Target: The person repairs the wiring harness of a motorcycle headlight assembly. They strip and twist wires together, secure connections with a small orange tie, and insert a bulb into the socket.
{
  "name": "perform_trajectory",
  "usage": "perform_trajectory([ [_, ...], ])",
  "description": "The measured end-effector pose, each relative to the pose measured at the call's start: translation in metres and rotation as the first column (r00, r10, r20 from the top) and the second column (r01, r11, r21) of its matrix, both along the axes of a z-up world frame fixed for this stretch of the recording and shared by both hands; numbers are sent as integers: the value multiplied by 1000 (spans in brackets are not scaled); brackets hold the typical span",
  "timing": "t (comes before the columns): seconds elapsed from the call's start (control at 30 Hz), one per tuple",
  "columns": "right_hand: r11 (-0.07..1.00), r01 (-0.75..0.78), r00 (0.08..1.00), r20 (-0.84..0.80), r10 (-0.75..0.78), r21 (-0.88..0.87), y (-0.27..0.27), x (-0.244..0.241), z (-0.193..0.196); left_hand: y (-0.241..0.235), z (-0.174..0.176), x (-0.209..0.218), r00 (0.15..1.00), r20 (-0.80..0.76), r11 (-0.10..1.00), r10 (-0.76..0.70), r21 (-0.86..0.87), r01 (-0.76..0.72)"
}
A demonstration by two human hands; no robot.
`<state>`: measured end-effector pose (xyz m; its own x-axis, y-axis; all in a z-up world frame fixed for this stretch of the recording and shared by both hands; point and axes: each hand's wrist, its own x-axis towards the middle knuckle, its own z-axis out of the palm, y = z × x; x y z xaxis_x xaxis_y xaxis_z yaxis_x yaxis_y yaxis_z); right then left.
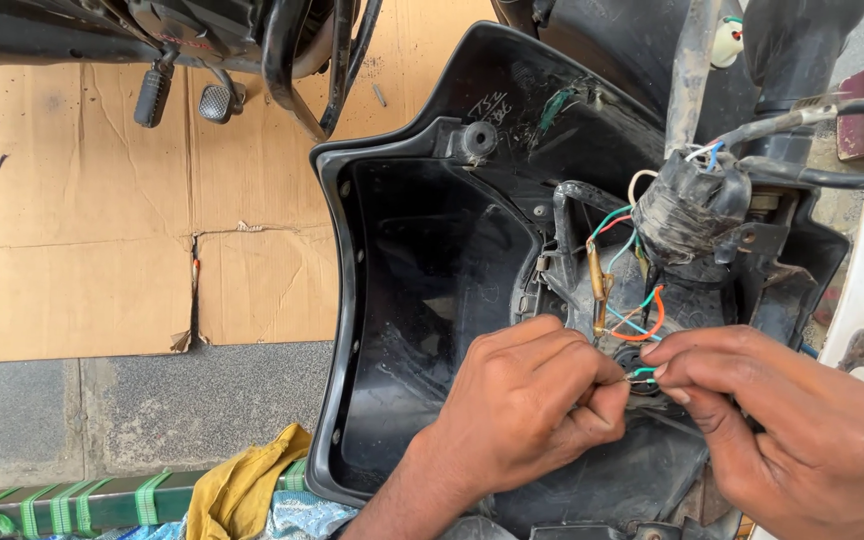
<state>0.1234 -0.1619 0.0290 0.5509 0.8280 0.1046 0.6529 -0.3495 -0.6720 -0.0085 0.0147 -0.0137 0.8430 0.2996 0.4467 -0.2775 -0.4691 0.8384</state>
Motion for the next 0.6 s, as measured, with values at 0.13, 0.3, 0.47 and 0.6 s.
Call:
perform_trajectory([
  [0.13, 1000, 7, 1000, -6, -7, -2, -1, 0, 0, 2, 1, 0, 1000, 2, 1000, -18, 4, 18],
  [0.3, 1000, 27, 1000, -8, -27, -11, -2, 0, -1, 4, 0, 1, 999, 9, 999, -34, 30, 34],
  [0.47, 1000, 29, 1000, -10, -29, 2, 0, -1, -1, 6, 0, 1, 998, 32, 996, -45, 82, 42],
  [0.6, 1000, 13, 1000, 23, -13, 5, 0, -1, -3, 5, 1, 1, 999, 35, 995, -40, 94, 37],
])
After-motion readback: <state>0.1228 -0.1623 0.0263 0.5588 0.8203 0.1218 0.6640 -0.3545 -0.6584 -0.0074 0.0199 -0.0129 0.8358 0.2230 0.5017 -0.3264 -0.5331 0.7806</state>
